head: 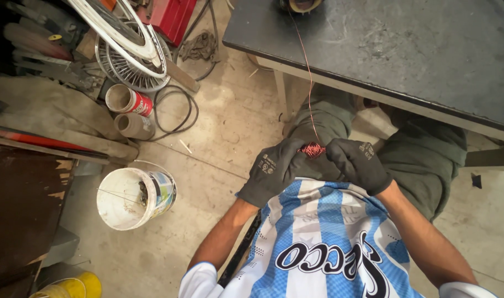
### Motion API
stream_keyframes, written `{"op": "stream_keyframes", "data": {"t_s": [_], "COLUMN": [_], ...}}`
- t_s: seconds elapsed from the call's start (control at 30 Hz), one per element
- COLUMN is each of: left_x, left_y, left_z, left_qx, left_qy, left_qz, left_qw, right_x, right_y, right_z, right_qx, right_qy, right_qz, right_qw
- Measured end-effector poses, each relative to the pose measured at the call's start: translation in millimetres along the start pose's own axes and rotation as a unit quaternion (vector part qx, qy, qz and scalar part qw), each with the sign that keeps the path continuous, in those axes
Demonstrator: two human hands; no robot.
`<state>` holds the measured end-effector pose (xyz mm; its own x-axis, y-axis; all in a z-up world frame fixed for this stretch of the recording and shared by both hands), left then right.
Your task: Winding copper wire coils and fitting them into a motor stator during a repair process
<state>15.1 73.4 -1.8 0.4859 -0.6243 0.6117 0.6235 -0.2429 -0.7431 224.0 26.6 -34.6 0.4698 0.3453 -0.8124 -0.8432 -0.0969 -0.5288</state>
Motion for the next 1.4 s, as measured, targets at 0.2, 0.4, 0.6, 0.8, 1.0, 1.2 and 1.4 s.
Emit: {"op": "stream_keyframes", "data": {"t_s": [0.2,0.4,0.6,0.8,1.0,1.2,1.4], "left_x": [1,-9,21,6,26,18,22], "left_y": [-1,16,-24,12,-4,-15,-41], "left_z": [1,11,31,44,35,53,69], "left_qx": [-0.004,0.023,-0.125,-0.012,0.247,-0.113,0.11], "left_qy": [0.004,0.018,-0.363,-0.109,0.139,-0.565,-0.041], "left_qz": [-0.012,-0.038,-0.254,-0.38,0.294,-0.392,-0.01], "left_qw": [1.0,0.999,0.888,0.918,0.913,0.717,0.993], "right_x": [9,-1,-54,-29,-59,8,19], "right_y": [2,-3,-34,-55,-73,-46,-47], "right_z": [0,7,25,37,81,60,68], "right_qx": [0.003,0.048,0.052,-0.007,-0.101,-0.112,0.017], "right_qy": [0.015,0.081,-0.021,-0.029,0.024,-0.173,-0.185], "right_qz": [0.04,0.169,-0.14,-0.259,-0.045,-0.49,-0.28], "right_qw": [0.999,0.981,0.989,0.965,0.994,0.847,0.942]}}
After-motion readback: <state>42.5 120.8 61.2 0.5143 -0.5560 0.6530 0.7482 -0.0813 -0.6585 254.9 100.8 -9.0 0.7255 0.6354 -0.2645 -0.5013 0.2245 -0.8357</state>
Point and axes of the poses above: each hand's wrist, its own z-axis towards the middle knuckle, its own y-axis out of the palm, x = y × z, the point moved 4 cm from there along z, towards the middle knuckle, and after that the axes turned 3 degrees about -y, right-handed, at the moved point
